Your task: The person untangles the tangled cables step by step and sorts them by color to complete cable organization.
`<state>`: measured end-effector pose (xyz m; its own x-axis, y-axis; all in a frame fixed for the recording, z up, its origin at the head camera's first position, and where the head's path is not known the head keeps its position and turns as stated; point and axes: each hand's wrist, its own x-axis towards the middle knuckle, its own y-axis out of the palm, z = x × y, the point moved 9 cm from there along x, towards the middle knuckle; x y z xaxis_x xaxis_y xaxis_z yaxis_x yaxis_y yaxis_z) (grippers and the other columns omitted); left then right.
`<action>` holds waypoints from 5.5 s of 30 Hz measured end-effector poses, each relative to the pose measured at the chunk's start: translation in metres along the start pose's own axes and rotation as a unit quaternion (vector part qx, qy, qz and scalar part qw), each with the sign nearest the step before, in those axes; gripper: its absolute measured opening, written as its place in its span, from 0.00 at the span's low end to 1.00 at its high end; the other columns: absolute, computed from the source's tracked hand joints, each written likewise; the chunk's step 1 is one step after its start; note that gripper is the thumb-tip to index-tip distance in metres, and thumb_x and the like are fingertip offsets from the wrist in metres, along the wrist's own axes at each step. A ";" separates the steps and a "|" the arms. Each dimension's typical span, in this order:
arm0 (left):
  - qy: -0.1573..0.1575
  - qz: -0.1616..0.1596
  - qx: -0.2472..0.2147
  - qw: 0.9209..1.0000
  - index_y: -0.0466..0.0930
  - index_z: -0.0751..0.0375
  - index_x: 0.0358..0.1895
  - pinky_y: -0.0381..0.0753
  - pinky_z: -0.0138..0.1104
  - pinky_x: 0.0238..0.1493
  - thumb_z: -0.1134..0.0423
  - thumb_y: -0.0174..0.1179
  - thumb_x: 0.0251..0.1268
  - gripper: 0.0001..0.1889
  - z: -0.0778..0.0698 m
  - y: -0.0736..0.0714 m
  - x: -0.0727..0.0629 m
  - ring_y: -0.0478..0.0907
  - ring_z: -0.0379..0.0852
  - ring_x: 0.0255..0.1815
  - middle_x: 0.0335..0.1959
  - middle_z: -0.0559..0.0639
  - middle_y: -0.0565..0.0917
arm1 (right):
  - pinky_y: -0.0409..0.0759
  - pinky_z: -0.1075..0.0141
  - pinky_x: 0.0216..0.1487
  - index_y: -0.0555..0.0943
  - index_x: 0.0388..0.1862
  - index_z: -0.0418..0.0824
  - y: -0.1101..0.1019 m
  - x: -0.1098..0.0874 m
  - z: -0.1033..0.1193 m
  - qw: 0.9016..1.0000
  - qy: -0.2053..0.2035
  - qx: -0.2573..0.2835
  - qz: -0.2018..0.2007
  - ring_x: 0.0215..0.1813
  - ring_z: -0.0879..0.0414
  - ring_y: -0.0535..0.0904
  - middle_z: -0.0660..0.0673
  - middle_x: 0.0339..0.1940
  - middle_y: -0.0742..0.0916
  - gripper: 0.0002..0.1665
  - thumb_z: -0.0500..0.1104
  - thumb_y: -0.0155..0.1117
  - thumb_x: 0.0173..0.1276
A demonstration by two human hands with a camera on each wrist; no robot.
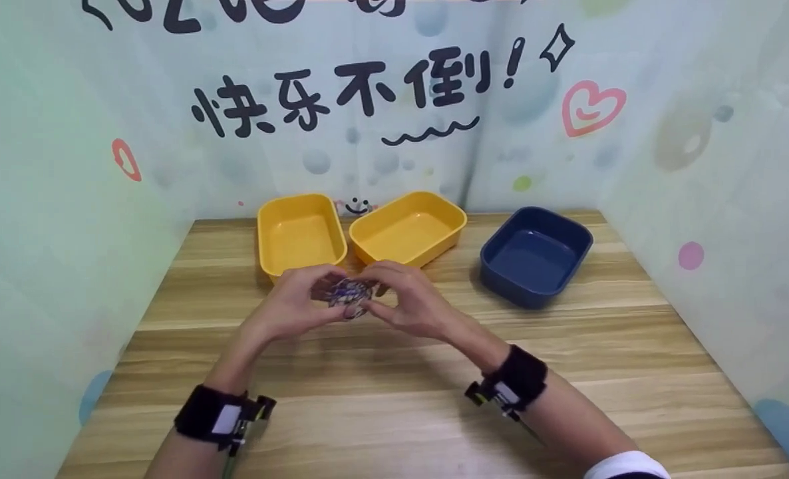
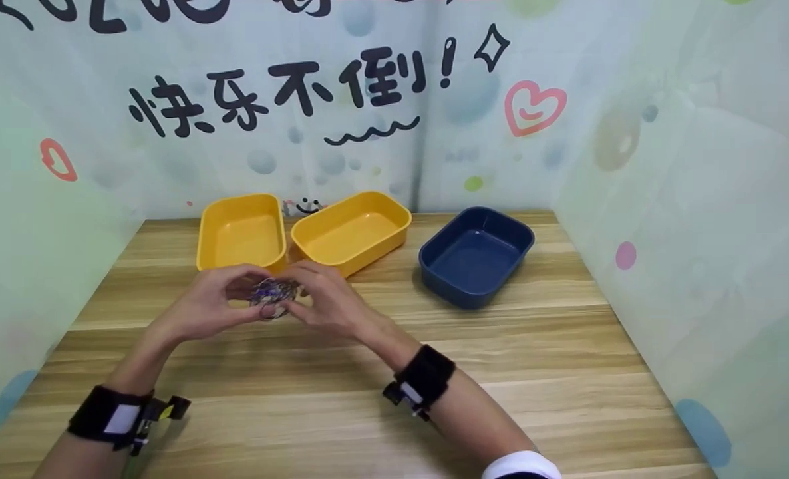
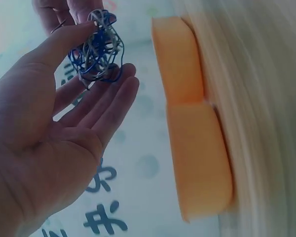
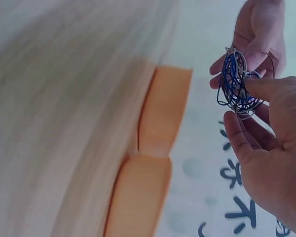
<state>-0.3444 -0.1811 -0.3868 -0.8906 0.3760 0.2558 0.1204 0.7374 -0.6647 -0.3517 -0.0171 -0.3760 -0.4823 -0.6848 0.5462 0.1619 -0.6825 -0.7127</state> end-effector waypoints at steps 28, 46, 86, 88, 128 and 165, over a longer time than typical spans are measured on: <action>0.009 0.012 -0.370 0.929 0.67 0.62 0.78 0.92 0.44 0.69 0.76 0.55 0.82 0.26 -0.050 0.051 0.066 0.86 0.59 0.71 0.78 0.65 0.71 | 0.94 0.54 0.49 0.90 0.59 0.35 -0.103 -0.027 -0.006 0.986 -0.002 -0.074 -0.150 0.51 0.47 0.91 0.39 0.56 0.92 0.19 0.39 0.83 0.73; 0.011 -0.027 -0.279 0.960 0.77 0.60 0.76 0.95 0.39 0.60 0.65 0.72 0.78 0.28 -0.043 0.050 0.066 0.85 0.57 0.65 0.72 0.62 0.79 | 0.92 0.55 0.53 0.90 0.58 0.36 -0.110 -0.028 -0.012 0.989 0.023 -0.095 -0.110 0.52 0.46 0.92 0.40 0.54 0.94 0.17 0.41 0.80 0.76; 0.038 -0.147 -0.286 0.946 0.84 0.67 0.58 0.94 0.34 0.46 0.72 0.77 0.71 0.17 -0.022 0.005 0.058 0.85 0.54 0.54 0.57 0.58 0.87 | 0.88 0.63 0.50 0.91 0.47 0.42 -0.128 -0.044 -0.036 0.992 0.104 -0.071 0.010 0.44 0.57 0.87 0.47 0.42 0.94 0.04 0.37 0.70 0.84; 0.035 -0.149 -0.301 0.941 0.83 0.68 0.58 0.94 0.35 0.42 0.73 0.76 0.71 0.16 -0.019 0.002 0.058 0.85 0.54 0.51 0.55 0.58 0.86 | 0.88 0.64 0.49 0.90 0.46 0.43 -0.127 -0.046 -0.035 0.993 0.101 -0.062 0.027 0.43 0.58 0.87 0.49 0.41 0.94 0.04 0.36 0.71 0.83; 0.043 -0.147 -0.384 0.911 0.76 0.70 0.65 0.92 0.33 0.43 0.70 0.68 0.80 0.18 -0.051 0.031 0.062 0.85 0.50 0.49 0.54 0.59 0.85 | 0.88 0.60 0.48 0.92 0.45 0.37 -0.098 -0.029 0.022 0.965 -0.064 -0.225 -0.122 0.47 0.48 0.83 0.42 0.43 0.89 0.03 0.37 0.75 0.80; 0.027 -0.103 -0.338 0.935 0.79 0.63 0.65 0.89 0.32 0.35 0.65 0.66 0.85 0.14 -0.040 0.018 0.060 0.82 0.50 0.38 0.51 0.59 0.86 | 0.89 0.60 0.47 0.93 0.39 0.37 -0.139 -0.040 -0.003 0.975 -0.003 -0.164 -0.152 0.45 0.49 0.87 0.41 0.43 0.91 0.06 0.39 0.77 0.79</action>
<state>-0.3782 -0.1223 -0.3553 -0.9045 0.2002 0.3765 0.2136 0.9769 -0.0064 -0.3572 0.1060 -0.2998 -0.4605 -0.4654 0.7559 -0.2725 -0.7363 -0.6193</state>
